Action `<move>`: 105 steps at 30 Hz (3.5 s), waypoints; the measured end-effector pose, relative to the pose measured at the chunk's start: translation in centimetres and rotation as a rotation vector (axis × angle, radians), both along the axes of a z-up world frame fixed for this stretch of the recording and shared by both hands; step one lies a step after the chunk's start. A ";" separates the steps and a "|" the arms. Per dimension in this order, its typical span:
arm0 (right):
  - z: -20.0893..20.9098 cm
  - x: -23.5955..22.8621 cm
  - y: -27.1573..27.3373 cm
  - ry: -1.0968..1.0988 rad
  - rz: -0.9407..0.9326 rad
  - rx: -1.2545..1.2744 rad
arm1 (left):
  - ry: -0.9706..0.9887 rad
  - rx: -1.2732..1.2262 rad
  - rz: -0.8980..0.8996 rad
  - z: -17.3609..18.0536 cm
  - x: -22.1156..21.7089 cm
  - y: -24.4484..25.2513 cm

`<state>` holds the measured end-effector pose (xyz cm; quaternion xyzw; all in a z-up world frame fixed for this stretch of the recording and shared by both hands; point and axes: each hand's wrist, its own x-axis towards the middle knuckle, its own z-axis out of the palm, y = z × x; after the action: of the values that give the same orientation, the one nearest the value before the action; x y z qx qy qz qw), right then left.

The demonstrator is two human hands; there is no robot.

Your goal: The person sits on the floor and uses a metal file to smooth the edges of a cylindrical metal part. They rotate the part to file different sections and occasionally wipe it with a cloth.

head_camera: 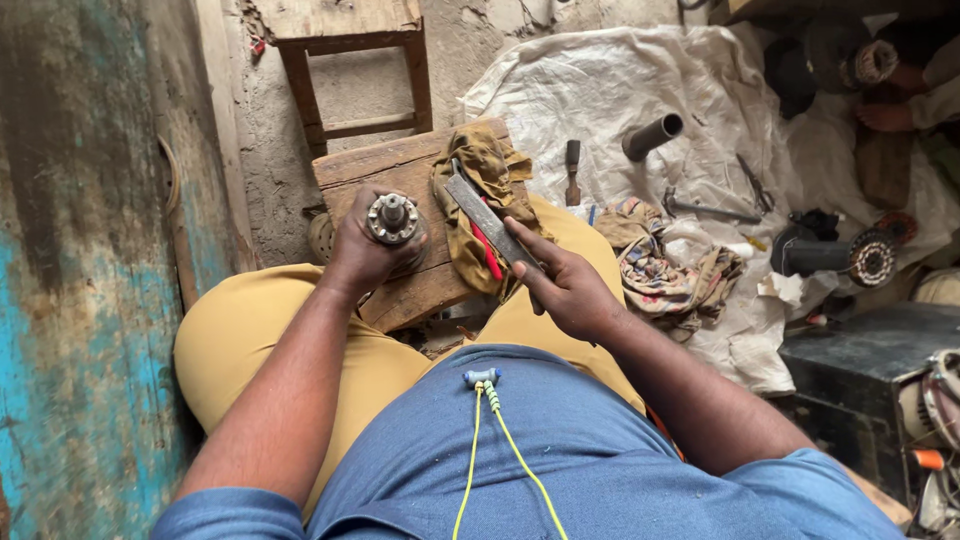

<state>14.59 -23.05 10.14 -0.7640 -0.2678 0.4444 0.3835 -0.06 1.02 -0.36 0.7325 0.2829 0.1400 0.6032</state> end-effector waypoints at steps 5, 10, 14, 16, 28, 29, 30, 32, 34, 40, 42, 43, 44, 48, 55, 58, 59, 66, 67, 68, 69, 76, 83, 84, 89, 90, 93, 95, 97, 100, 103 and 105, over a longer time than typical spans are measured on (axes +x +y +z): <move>-0.4 0.2 -0.6 0.012 0.016 0.044 | -0.005 -0.053 -0.010 0.1 0.0 0.1; 0.2 -0.1 -0.4 0.041 0.031 -0.053 | -0.055 -0.042 -0.017 -0.1 -0.2 0.2; 1.0 -0.1 0.1 0.101 0.074 0.065 | -0.078 -0.061 -0.024 -0.2 -0.2 0.2; 1.2 -0.3 0.3 0.070 0.098 0.033 | -0.105 -0.028 -0.032 -0.3 -0.3 0.1; 1.2 -0.7 1.9 -0.054 0.193 0.074 | -0.020 0.017 -0.002 -0.3 -0.1 0.1; 1.3 -0.6 2.0 -0.062 0.202 0.117 | -0.029 0.018 -0.009 -0.2 0.0 0.1; 1.5 -0.4 2.1 -0.115 0.229 0.103 | -0.048 0.017 -0.013 -0.1 0.0 0.1; 2.3 0.3 2.4 -0.224 0.284 0.073 | -0.088 0.013 -0.020 0.1 0.1 0.0; 3.3 1.5 2.8 -0.316 0.374 0.041 | -0.009 0.010 0.008 0.2 0.3 -0.1; 7.0 4.9 6.1 -0.516 0.642 -0.064 | 0.016 -0.001 0.014 0.1 0.5 -0.1; 8.3 5.6 7.4 -0.592 0.746 -0.066 | 0.013 0.000 0.009 -0.1 0.6 -0.1; 9.0 5.9 8.1 -0.616 0.780 -0.176 | 0.014 -0.002 0.010 -0.2 0.6 -0.2; 9.7 6.2 9.0 -0.641 0.812 -0.285 | 0.014 -0.003 0.011 -0.2 0.7 -0.1; 11.7 6.1 12.0 -0.776 0.912 -0.432 | -0.005 0.004 -0.006 -0.4 0.7 -0.1; 14.1 4.9 16.5 -1.042 1.082 -0.560 | 0.049 0.001 -0.010 -0.2 0.9 -0.2; 14.9 4.0 18.1 -1.085 1.111 -0.650 | 0.064 0.025 -0.006 0.1 0.8 -0.1; 15.2 3.7 18.6 -1.087 1.114 -0.695 | 0.070 0.042 -0.005 0.3 0.9 -0.1; 16.1 2.0 20.2 -1.072 1.162 -0.791 | 0.163 -0.108 -0.010 1.9 1.0 -0.4; 16.0 1.9 20.2 -1.075 1.183 -0.796 | 0.181 -0.107 -0.013 2.0 0.9 -0.5; 16.1 2.0 20.3 -1.081 1.204 -0.799 | 0.197 -0.104 -0.014 2.1 1.0 -0.5; 16.1 2.0 20.2 -1.080 1.209 -0.793 | 0.187 -0.102 -0.014 2.1 1.0 -0.6; 14.6 -0.8 18.4 -1.185 1.181 -0.641 | 0.112 -0.058 -0.022 1.8 1.0 -0.4; 12.8 -2.7 18.6 -1.255 1.274 -0.639 | 0.148 -0.159 0.004 1.0 1.0 -0.5; 12.9 -2.3 18.7 -1.234 1.253 -0.627 | 0.112 -0.089 -0.001 0.8 0.8 -0.5; 14.3 0.3 19.2 -1.187 1.153 -0.635 | 0.014 0.094 0.003 0.0 0.8 -0.1; 14.6 0.9 19.4 -1.182 1.150 -0.685 | 0.033 0.057 -0.005 0.0 0.9 -0.1; 15.3 2.3 19.8 -1.159 1.210 -0.759 | 0.086 -0.026 -0.020 0.4 1.0 -0.1; 15.5 2.9 19.4 -1.109 1.146 -0.722 | 0.117 -0.045 -0.018 0.7 0.9 -0.1; 15.6 3.5 19.1 -1.078 1.103 -0.684 | 0.069 -0.037 -0.020 0.9 0.8 -0.1; 15.7 3.5 18.7 -1.039 1.067 -0.683 | 0.030 -0.039 -0.022 0.9 0.8 -0.2; 16.0 2.5 18.6 -1.061 1.081 -0.760 | 0.004 -0.028 -0.025 0.6 0.9 -0.1; 16.2 1.6 18.3 -1.185 1.180 -0.723 | -0.009 -0.023 -0.025 0.3 0.9 -0.2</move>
<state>16.16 -4.76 26.33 -0.6798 -0.6130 0.1601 -0.3695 0.84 0.80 -0.04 0.7283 0.2728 0.1327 0.6144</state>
